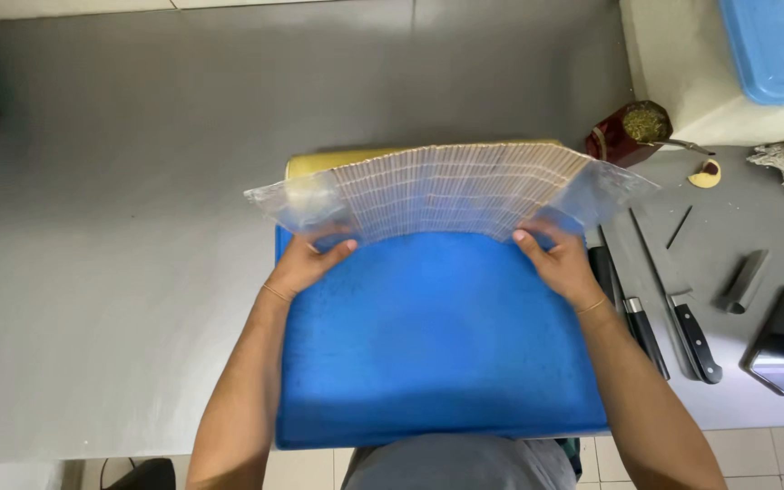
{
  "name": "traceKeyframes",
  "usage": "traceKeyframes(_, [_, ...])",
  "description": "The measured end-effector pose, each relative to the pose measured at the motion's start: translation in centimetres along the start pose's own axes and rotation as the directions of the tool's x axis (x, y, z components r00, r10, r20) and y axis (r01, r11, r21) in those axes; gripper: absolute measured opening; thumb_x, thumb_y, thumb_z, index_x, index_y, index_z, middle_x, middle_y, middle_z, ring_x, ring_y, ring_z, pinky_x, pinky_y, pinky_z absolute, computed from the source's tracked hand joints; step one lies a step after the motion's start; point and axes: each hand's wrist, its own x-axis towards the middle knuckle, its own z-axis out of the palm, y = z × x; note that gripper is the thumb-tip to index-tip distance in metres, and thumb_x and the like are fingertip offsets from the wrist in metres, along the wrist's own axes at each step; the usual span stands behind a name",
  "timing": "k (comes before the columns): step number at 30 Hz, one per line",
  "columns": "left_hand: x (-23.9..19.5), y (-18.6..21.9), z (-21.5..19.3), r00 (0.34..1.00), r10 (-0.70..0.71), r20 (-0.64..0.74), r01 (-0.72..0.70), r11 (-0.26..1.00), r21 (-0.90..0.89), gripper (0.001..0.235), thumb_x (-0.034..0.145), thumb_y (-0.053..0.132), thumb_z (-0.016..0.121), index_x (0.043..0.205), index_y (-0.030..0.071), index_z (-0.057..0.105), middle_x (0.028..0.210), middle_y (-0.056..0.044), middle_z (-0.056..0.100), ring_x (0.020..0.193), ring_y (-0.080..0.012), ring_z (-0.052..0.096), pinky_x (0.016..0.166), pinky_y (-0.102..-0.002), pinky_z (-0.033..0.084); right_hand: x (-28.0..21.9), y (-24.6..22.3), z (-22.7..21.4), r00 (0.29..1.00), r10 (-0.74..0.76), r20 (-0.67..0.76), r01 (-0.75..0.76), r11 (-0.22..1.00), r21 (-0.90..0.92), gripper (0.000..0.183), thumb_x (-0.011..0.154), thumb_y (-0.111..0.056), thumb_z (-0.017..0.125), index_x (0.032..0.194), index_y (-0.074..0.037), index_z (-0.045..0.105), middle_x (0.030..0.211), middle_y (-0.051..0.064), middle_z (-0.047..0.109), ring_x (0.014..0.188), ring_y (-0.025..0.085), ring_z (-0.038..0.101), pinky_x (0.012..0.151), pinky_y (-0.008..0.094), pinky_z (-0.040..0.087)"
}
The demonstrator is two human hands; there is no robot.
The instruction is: The person repeatedly wraps a bamboo sushi mat with plastic wrap. They pull a sheet of plastic wrap from a roll, place it over the mat on a blue tray, smooth it down, and then flip the mat to wrap the other side. This cycle is repeated multiple times throughout the video.
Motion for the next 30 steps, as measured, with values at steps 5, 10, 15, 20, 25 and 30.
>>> traceKeyframes(5, [-0.5,0.6,1.2,0.998,0.046,-0.037,-0.043,0.997,0.070,0.019,0.104,0.019,0.087,0.116,0.004,0.089,0.116,-0.019,0.087,0.114,-0.0318,0.082,0.102,-0.046,0.064,-1.1,1.2,0.4,0.998,0.018,0.066,-0.010,0.993,-0.114,0.013,0.113,-0.022,0.082,0.111,-0.011,0.089,0.103,0.015,0.086,0.104,0.027,0.082,0.091,0.043,0.062])
traceKeyframes(10, [-2.3,-0.4,0.3,0.999,0.035,-0.025,-0.033,0.996,0.080,0.019,0.106,0.020,0.084,0.120,0.009,0.091,0.122,-0.016,0.087,0.120,-0.0318,0.081,0.109,-0.047,0.062,-1.4,0.5,-0.9,0.994,0.046,0.097,-0.028,0.982,-0.187,0.021,0.115,-0.028,0.079,0.107,-0.013,0.091,0.099,0.015,0.086,0.100,0.027,0.082,0.083,0.039,0.063])
traceKeyframes(15, [-4.4,5.5,-0.5,0.994,0.009,0.109,0.002,0.995,-0.102,0.023,0.102,0.017,0.079,0.121,0.008,0.089,0.121,-0.015,0.088,0.125,-0.0279,0.078,0.110,-0.048,0.061,-2.4,-6.5,-2.8,0.960,0.065,0.271,-0.011,0.981,-0.196,0.042,0.118,-0.035,0.060,0.119,-0.002,0.085,0.120,0.028,0.083,0.123,0.051,0.075,0.109,0.064,0.059])
traceKeyframes(20, [-8.9,6.9,-0.1,0.982,-0.046,0.181,0.064,0.993,-0.096,0.027,0.102,0.004,0.068,0.120,0.001,0.089,0.121,-0.023,0.088,0.120,-0.0417,0.081,0.104,-0.055,0.064,-7.1,-9.9,-3.5,0.957,0.090,0.276,-0.088,0.996,-0.020,0.064,0.114,-0.057,0.044,0.122,-0.012,0.089,0.119,0.018,0.090,0.116,0.042,0.082,0.103,0.062,0.066])
traceKeyframes(25, [-14.9,9.0,1.0,0.967,-0.122,0.223,0.141,0.987,-0.071,0.022,0.104,0.020,0.078,0.119,0.012,0.093,0.118,-0.011,0.091,0.115,-0.0317,0.084,0.097,-0.046,0.068,-13.2,4.9,-4.6,0.721,0.455,0.522,-0.568,0.820,0.070,0.052,0.103,-0.041,0.071,0.127,0.002,0.087,0.119,0.025,0.090,0.121,0.045,0.082,0.116,0.055,0.061])
traceKeyframes(30, [-20.6,9.2,2.5,0.959,-0.131,0.251,0.142,0.990,-0.027,0.021,0.105,0.022,0.079,0.119,0.016,0.093,0.115,-0.010,0.091,0.110,-0.0322,0.086,0.092,-0.044,0.070,-21.9,8.7,-5.4,0.274,0.790,0.549,-0.936,0.350,-0.035,0.051,0.088,-0.030,0.096,0.127,0.002,0.085,0.122,0.021,0.085,0.122,0.032,0.077,0.113,0.053,0.057])
